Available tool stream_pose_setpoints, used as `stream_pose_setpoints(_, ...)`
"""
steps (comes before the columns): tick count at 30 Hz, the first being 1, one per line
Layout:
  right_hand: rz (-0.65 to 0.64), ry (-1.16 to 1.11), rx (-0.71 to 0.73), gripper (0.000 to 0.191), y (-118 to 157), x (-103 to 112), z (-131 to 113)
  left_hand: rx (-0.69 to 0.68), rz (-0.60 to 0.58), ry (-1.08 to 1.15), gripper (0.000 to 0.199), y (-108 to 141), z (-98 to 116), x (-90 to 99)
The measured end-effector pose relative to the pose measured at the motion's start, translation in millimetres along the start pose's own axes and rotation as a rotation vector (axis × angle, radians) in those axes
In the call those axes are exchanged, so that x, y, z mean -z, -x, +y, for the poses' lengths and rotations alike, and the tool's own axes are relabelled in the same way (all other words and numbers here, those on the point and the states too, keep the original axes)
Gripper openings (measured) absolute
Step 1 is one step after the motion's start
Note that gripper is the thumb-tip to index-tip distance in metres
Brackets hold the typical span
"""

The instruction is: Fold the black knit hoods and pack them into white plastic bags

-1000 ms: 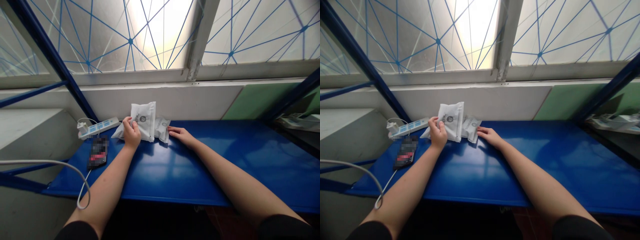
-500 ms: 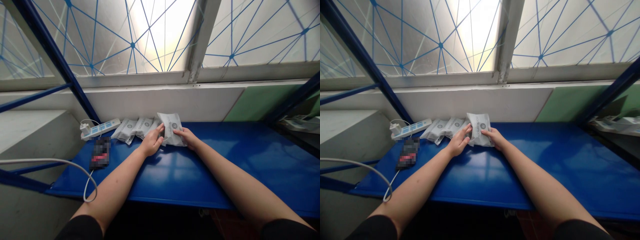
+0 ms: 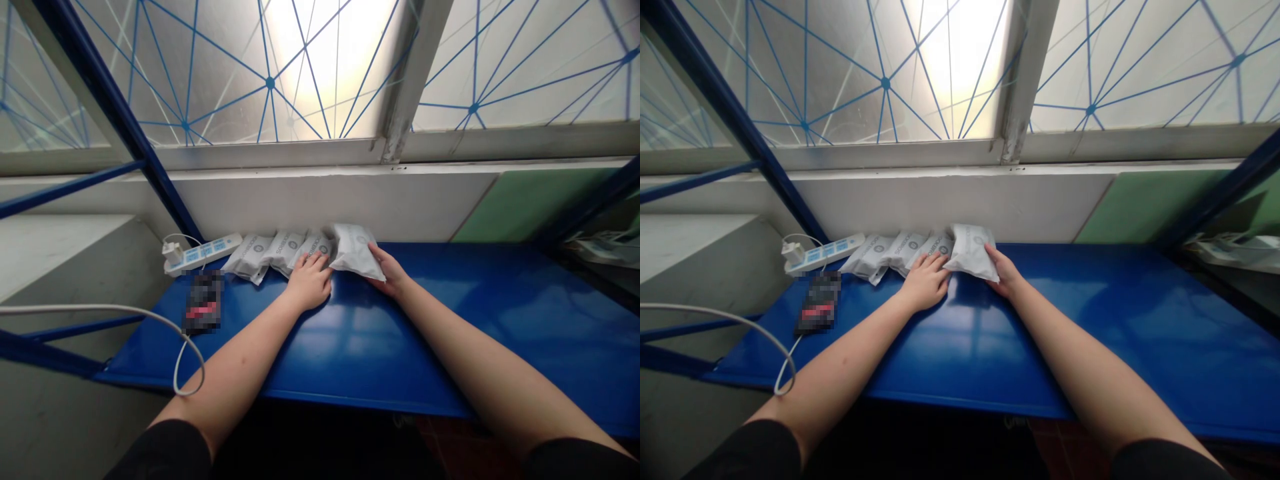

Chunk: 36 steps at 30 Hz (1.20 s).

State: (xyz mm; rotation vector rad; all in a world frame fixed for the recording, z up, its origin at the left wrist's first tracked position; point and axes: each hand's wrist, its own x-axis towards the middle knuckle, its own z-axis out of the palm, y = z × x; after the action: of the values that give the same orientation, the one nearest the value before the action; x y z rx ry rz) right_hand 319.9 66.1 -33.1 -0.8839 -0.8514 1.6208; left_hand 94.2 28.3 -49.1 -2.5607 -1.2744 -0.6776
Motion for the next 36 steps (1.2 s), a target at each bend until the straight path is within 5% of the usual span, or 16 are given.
stream_pose_setpoints(9, 0.056, 0.132, 0.089, 0.034, -2.6, 5.5, 7.7, 0.07, 0.027, 0.079, 0.035, -0.2, -8.8, -1.7)
stream_pose_setpoints(14, 0.213, 0.148, 0.311, 0.036, 13.0, -15.3, 14.6, 0.062, 0.267, 0.286, 0.06, 2.9, -10.9, 15.0)
stream_pose_setpoints(18, -0.017, 0.163, 0.283, 0.043, 33.0, -41.0, 25.0, -0.145, 0.298, 0.301, 0.063, 5.6, -5.0, 28.1)
stream_pose_setpoints(22, -0.135, 0.431, 0.243, 0.044, 39.1, -43.3, 31.7, -0.116, 0.293, 0.339, 0.04, 4.4, -6.8, 22.8)
stream_pose_setpoints(26, 0.053, 0.87, 0.706, 0.039, 37.1, -28.4, 25.8, -0.055, 0.281, 0.457, 0.04, 5.0, -9.9, 14.3)
stream_pose_setpoints(29, 0.013, 1.117, 1.073, 0.035, 41.8, -25.0, 18.5, -0.021, 0.294, 0.6, 0.032, 5.1, -6.1, 11.9)
stream_pose_setpoints(33, -0.129, 1.32, 1.29, 0.012, 52.0, -32.9, 16.3, -0.163, 0.252, 0.585, 0.027, 2.3, -0.2, 12.8)
stream_pose_setpoints(36, -0.227, 1.32, 1.328, 0.013, 54.1, -37.5, 16.8, -0.217, 0.304, 0.514, 0.02, 0.6, 1.3, 15.2)
